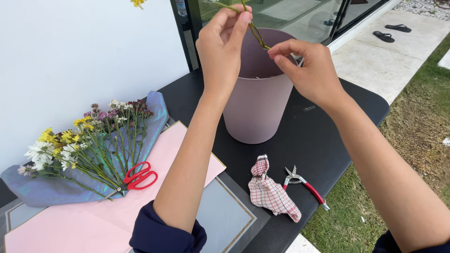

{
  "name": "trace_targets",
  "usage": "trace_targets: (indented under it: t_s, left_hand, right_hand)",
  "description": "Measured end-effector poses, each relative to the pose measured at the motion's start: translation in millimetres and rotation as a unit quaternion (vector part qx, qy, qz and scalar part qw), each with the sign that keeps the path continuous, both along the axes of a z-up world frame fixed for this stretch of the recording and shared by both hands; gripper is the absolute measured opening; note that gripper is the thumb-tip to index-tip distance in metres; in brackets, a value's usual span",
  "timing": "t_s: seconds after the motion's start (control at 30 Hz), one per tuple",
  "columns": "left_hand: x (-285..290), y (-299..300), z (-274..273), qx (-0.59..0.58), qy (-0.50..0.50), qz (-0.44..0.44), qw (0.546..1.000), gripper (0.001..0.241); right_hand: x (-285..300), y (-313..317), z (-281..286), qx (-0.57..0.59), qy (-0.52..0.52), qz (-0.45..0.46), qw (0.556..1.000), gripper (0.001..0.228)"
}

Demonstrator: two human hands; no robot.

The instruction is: The person prepares a bouquet of flowers by selecting yellow flowers from a bucket, trimming the stems using a pair of shears, and wiping the stems with a cloth. The person then adds the yellow flowers to an existing arrangement of white and purple flowers on a piece of pink and blue wrapping paper.

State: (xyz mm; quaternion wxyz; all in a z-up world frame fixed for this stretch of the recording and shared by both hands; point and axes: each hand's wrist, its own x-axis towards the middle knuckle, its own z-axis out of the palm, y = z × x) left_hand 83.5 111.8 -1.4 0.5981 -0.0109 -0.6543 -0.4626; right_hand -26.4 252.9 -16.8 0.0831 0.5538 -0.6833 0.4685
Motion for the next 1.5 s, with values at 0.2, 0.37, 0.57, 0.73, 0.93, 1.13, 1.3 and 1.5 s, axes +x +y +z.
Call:
trace_targets:
  t_s: [0.2, 0.37, 0.57, 0.73, 0.93, 1.13, 1.3, 1.5]
  left_hand:
    - [55, 64, 21, -0.057, 0.034, -0.025, 0.997, 0.015]
    - [90, 101, -26, 0.023, -0.036, -0.021, 0.999, 0.018]
    - [120, 112, -118, 0.073, -0.136, 0.048, 0.987, 0.02]
    - [134, 115, -173, 0.163, -0.201, 0.059, 0.964, 0.024]
    - [133, 122, -209, 0.219, -0.227, 0.048, 0.948, 0.027]
    - [117, 130, -213, 0.264, -0.22, -0.012, 0.939, 0.029]
    - [87, 153, -195, 0.267, -0.176, -0.102, 0.942, 0.027]
    - [29, 203, -189, 0.261, -0.177, -0.206, 0.927, 0.027]
  right_hand:
    - [24, 65, -5, -0.044, -0.031, 0.015, 0.998, 0.016]
    - [67, 97, -51, 0.027, -0.07, 0.025, 0.997, 0.016]
    - [106, 114, -133, 0.201, -0.086, 0.037, 0.975, 0.025]
    - [120, 113, -199, 0.399, 0.005, -0.025, 0.917, 0.047]
    - [126, 108, -253, 0.414, 0.032, -0.046, 0.909, 0.065]
    - [98, 137, -269, 0.124, -0.334, -0.124, 0.926, 0.038]
    - [98, 179, -234, 0.054, -0.451, -0.016, 0.891, 0.059]
    - [76, 238, -197, 0.015, -0.449, -0.056, 0.891, 0.044]
